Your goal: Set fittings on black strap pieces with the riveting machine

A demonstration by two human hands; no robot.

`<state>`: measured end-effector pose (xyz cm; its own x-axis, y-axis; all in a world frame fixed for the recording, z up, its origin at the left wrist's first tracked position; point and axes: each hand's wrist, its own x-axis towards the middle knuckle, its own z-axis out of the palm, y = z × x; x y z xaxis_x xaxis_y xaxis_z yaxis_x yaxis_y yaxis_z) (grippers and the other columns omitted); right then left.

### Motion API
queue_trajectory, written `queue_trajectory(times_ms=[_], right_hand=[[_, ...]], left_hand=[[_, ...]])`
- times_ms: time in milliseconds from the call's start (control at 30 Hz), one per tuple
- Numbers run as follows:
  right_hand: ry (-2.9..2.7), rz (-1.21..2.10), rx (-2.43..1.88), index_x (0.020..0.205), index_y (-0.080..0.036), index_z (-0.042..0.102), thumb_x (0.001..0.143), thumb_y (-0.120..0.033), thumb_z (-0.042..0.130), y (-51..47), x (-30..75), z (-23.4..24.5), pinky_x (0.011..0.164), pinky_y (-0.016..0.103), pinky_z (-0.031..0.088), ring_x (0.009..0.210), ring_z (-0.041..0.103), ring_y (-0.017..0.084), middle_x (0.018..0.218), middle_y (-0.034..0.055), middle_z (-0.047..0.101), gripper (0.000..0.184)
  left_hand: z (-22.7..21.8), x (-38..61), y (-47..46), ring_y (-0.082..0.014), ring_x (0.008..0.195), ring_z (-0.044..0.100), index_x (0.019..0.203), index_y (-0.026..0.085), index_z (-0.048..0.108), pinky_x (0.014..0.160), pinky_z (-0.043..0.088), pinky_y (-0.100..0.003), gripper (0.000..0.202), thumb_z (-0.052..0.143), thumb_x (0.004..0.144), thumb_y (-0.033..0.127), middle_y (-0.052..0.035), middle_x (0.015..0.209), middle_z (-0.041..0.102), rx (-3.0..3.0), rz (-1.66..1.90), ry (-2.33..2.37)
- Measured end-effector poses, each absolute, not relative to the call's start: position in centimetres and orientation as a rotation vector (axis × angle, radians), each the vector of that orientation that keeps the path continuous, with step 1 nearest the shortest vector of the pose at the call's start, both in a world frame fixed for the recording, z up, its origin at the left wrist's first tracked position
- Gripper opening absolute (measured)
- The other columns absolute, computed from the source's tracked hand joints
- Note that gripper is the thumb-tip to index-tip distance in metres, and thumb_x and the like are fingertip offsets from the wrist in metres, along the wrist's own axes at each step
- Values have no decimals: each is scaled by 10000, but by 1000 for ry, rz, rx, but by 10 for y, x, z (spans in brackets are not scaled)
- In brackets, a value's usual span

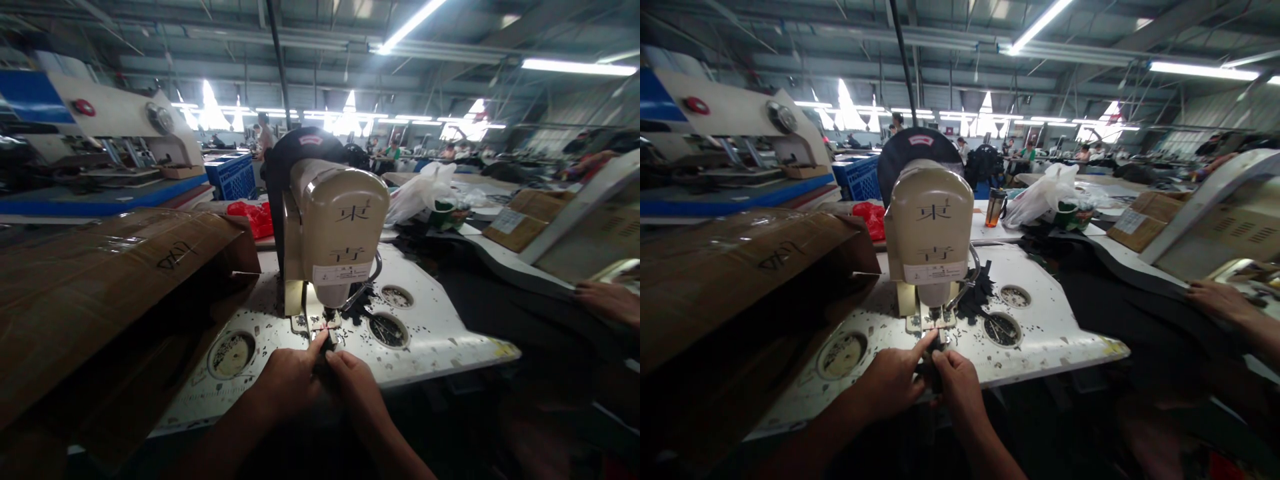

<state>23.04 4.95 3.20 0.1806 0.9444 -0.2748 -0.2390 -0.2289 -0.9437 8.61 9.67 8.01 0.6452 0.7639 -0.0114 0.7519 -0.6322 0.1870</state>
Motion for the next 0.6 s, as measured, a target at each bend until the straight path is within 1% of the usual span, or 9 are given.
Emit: queue_trajectory(times_ms=[100, 200, 267, 300, 367, 433, 467, 533, 600], right_hand=[[-760, 1328, -1292, 753, -161, 588, 791, -552, 648, 51, 232, 28, 508, 249, 393, 546, 514, 128, 601, -25, 571, 397], [-780, 1330, -1300, 757, -163, 589, 813, -546, 633, 52, 232, 26, 505, 248, 401, 555, 543, 135, 617, -14, 601, 389], [-801, 1320, -1323, 740, -170, 576, 820, -550, 620, 53, 232, 25, 486, 246, 397, 547, 555, 139, 619, -6, 616, 391], [-803, 1318, -1328, 738, -171, 575, 819, -554, 618, 53, 232, 25, 480, 245, 401, 545, 563, 142, 622, -1, 625, 394], [-782, 1338, -1327, 760, -170, 586, 815, -567, 623, 54, 232, 23, 473, 238, 417, 554, 585, 147, 638, 9, 646, 403], [-755, 1370, -1308, 787, -163, 598, 810, -583, 632, 54, 231, 22, 457, 226, 421, 557, 596, 147, 655, 19, 661, 421], [-745, 1384, -1297, 793, -160, 602, 809, -588, 636, 55, 231, 21, 447, 219, 417, 545, 589, 140, 654, 21, 660, 430], [-723, 1397, -1281, 794, -154, 602, 804, -592, 645, 54, 229, 21, 425, 208, 402, 503, 553, 119, 640, 18, 649, 439], [-700, 1396, -1283, 799, -152, 600, 804, -581, 654, 53, 228, 21, 410, 202, 389, 470, 519, 101, 630, 12, 639, 432]], left_hand=[[76, 84, 99, -368, 936, 758, 1630, 193, 264, 799, 590, -487, 810, 552, 879, 285, -139, 1061, 781, 2677, 120, 1213], [71, 81, 99, -369, 899, 762, 1630, 162, 251, 778, 596, -495, 822, 561, 876, 273, -136, 1030, 785, 2662, 152, 1181], [67, 78, 95, -362, 871, 766, 1613, 145, 284, 763, 599, -483, 805, 573, 873, 274, -132, 1003, 788, 2658, 224, 1163], [65, 76, 91, -350, 852, 769, 1589, 143, 332, 747, 600, -462, 766, 572, 873, 268, -124, 978, 790, 2646, 285, 1156], [60, 72, 81, -315, 794, 771, 1481, 164, 479, 691, 593, -397, 618, 562, 876, 261, -88, 897, 789, 2584, 434, 1152], [52, 69, 67, -262, 745, 770, 1327, 232, 590, 635, 574, -322, 445, 540, 885, 242, -34, 832, 779, 2483, 587, 1129], [46, 67, 60, -239, 750, 771, 1274, 263, 613, 631, 570, -296, 396, 520, 890, 224, -19, 840, 779, 2441, 645, 1114], [30, 63, 44, -208, 754, 769, 1225, 293, 640, 638, 569, -265, 379, 495, 888, 199, -15, 880, 783, 2416, 682, 1060], [9, 58, 29, -193, 684, 747, 1154, 279, 678, 599, 553, -248, 345, 507, 867, 193, -29, 841, 777, 2446, 576, 1026]])
